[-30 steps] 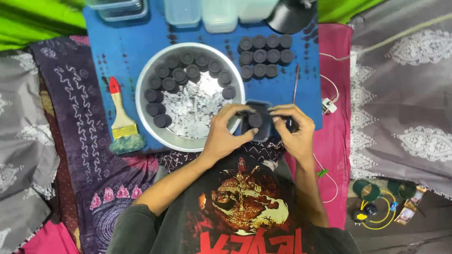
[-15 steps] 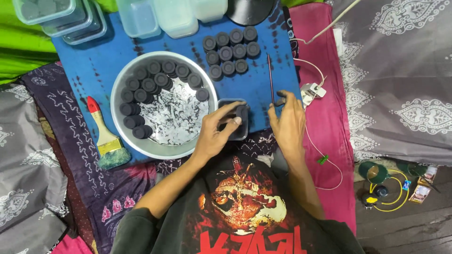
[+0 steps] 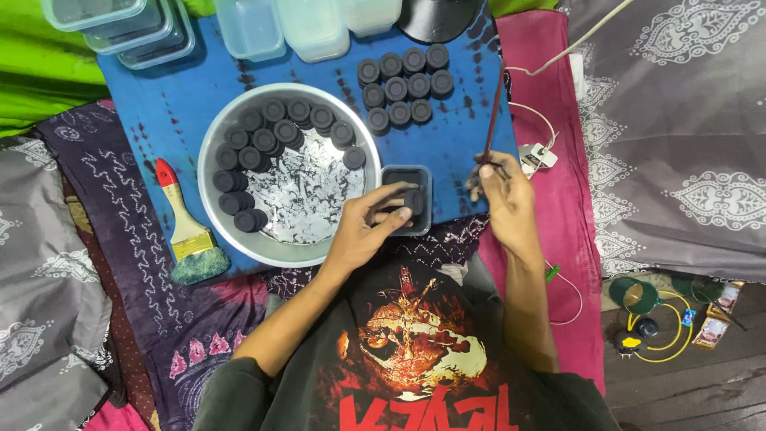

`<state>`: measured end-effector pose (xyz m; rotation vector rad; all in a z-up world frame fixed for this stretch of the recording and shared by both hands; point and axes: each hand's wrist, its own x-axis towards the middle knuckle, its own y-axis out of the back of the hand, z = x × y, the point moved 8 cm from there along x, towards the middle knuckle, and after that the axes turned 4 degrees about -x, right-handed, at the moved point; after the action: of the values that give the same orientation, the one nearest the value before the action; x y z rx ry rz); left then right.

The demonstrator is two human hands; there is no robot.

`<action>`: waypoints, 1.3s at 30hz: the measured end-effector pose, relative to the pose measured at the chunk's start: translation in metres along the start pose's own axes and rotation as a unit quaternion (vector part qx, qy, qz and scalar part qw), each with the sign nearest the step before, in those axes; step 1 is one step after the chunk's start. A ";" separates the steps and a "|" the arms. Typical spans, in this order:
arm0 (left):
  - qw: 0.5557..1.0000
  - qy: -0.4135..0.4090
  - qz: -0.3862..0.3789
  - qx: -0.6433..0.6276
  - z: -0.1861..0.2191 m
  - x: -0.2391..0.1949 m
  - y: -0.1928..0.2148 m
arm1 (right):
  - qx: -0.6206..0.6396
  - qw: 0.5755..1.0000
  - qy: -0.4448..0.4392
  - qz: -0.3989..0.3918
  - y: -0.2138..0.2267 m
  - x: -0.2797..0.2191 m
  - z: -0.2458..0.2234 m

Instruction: The person uses a small brush to apply black paint to the edges of small, round, dark objects. They hold each object in their left hand while painting with their right hand, then place the painted items onto a blue table next to a group of similar objects.

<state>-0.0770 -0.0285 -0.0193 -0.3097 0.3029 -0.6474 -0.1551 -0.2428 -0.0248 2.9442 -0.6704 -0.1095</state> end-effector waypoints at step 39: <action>0.999 -0.043 0.023 0.025 0.003 -0.020 0.018 | 0.124 0.981 0.142 -0.049 -0.067 -0.022 -0.053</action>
<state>-0.0811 -0.0019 -0.0195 -0.2817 0.2112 -0.5928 -0.1412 -0.1677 0.0195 3.1343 -0.5322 0.4063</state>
